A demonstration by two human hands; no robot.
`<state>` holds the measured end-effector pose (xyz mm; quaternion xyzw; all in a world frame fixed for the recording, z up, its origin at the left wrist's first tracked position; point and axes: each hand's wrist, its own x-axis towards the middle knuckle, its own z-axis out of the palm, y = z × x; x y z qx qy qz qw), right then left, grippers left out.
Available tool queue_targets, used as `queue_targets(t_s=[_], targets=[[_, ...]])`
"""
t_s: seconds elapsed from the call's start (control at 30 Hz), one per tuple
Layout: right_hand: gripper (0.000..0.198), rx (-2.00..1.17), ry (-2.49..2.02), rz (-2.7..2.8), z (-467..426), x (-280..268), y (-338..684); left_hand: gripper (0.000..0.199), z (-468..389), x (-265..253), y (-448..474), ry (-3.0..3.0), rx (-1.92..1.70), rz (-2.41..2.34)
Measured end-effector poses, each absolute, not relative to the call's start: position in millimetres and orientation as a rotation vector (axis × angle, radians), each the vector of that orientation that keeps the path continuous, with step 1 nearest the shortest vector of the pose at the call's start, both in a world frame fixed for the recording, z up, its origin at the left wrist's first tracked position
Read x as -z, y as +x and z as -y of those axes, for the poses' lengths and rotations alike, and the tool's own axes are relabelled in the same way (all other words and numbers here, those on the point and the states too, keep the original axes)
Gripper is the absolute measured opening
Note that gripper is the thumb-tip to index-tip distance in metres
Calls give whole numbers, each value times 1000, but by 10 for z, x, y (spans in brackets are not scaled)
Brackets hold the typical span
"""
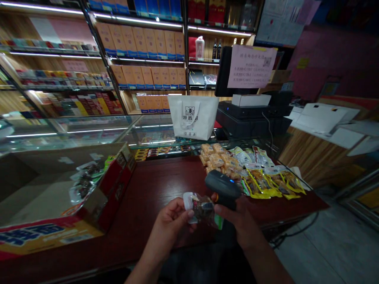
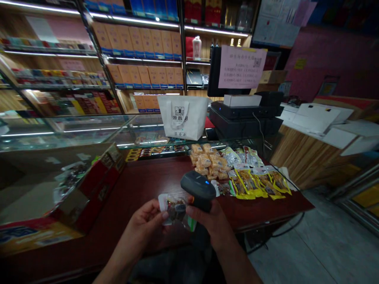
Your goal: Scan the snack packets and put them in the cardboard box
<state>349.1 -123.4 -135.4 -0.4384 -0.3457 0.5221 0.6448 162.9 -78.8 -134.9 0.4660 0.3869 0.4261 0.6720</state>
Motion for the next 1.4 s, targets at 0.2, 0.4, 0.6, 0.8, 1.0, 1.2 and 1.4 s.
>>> queue_targets(t_s=[0.2, 0.4, 0.6, 0.8, 1.0, 1.2, 1.4], targets=[[32, -1305, -865, 686, 1227, 1408, 3454, 45, 797, 1275, 1605, 1068, -901, -872], [33, -1091, -982, 737, 1207, 1499, 3553, 52, 865, 1299, 1588, 1037, -817, -921], [27, -677, -1296, 979, 1178, 1516, 3526, 52, 894, 1293, 1593, 998, -816, -937], [24, -604, -1346, 1016, 1166, 1387, 3465, 45, 872, 1305, 1595, 1078, -902, -1031], [23, -724, -1396, 1016, 1218, 1350, 3533, 26, 775, 1276, 1466, 1209, -1139, -1028], [35, -967, -1335, 1116, 1385, 1345, 3479, 18, 637, 1281, 1323, 1256, -1321, -1100], [43, -1171, -1272, 1173, 1476, 1272, 3329, 19, 573, 1315, 1254, 1228, -1405, -1123]])
